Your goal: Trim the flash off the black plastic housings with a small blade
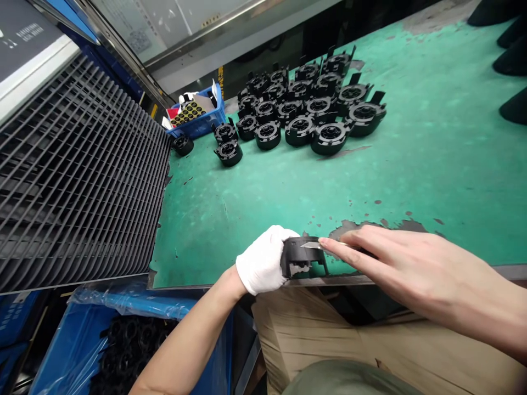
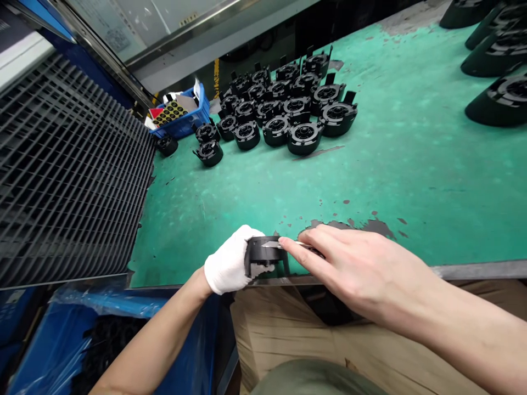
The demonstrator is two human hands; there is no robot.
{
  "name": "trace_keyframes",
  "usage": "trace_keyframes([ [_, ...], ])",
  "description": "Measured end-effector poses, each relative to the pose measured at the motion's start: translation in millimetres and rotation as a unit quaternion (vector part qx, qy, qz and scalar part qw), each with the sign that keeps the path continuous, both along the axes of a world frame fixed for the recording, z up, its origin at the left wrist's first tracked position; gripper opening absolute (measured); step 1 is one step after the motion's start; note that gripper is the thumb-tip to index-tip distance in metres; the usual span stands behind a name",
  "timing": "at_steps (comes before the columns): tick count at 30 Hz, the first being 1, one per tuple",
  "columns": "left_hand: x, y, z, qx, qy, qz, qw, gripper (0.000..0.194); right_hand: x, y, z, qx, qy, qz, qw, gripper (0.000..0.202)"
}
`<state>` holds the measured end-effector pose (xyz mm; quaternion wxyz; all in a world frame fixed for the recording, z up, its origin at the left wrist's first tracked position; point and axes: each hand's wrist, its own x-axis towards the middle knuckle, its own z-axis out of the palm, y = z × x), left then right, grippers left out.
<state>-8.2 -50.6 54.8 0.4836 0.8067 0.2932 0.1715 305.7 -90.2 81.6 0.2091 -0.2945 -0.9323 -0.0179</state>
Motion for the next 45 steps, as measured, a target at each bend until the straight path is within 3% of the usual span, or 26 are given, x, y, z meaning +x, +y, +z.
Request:
trace_keyframes([
  [6, 2, 1, 4.8, -0.022, 0.005, 0.002, 1.000, 0.032, -12, -20, 5.8, 0.024, 0.002, 0.039, 0.999, 0.051],
  [10, 2, 0, 7.8, -0.040, -0.011, 0.001, 0.999, 0.037, -12, -42, 2.8, -0.046, 0.019, 0.073, 0.996, 0.050],
  [17, 2, 3, 7.5, -0.039, 0.009, 0.005, 0.999, 0.025, -4, -20, -23.6, -0.071, 0.081, -0.072, 0.991, 0.065],
  [21, 0, -13, 9.3, 0.044, 0.019, 0.052, 0.997, 0.021, -17, -18, -11.7, -0.078, 0.071, -0.073, 0.992, 0.055],
  [23, -6, -25, 0.8, 0.083, 0.021, 0.108, 0.990, 0.012, -24, -23, -4.9, -0.075, 0.088, -0.077, 0.990, 0.046],
  [25, -13, -30, -19.8, 0.101, 0.017, 0.145, 0.984, 0.014, -28, -24, -8.3, -0.066, 0.039, -0.075, 0.994, 0.041],
  [28, -18, -28, -52.2, 0.106, -0.031, 0.126, 0.986, 0.017, -25, -22, -21.9, -0.059, -0.010, -0.089, 0.994, 0.044],
  [31, -19, -24, -65.0, 0.095, -0.046, 0.125, 0.987, 0.013, -23, -19, -29.2, -0.054, -0.030, -0.106, 0.992, 0.048],
  [34, -17, -25, -57.4, 0.082, -0.010, 0.130, 0.988, 0.016, -22, -19, -24.2, -0.050, -0.038, -0.101, 0.993, 0.048],
  [38, -6, -26, -21.9, 0.089, 0.035, 0.137, 0.986, 0.016, -19, -21, -2.7, -0.055, -0.011, -0.087, 0.995, 0.049],
  [40, -1, -18, -8.4, 0.093, 0.036, 0.107, 0.989, 0.017, -15, -16, 2.7, -0.060, 0.017, -0.067, 0.996, 0.052],
  [42, 2, -9, -3.5, 0.063, 0.030, 0.054, 0.996, 0.024, -12, -8, 1.9, -0.066, 0.045, -0.055, 0.995, 0.048],
  [45, 2, -1, -2.1, 0.027, 0.007, 0.030, 0.999, 0.035, -10, -3, -0.2, -0.060, 0.063, -0.050, 0.995, 0.036],
])
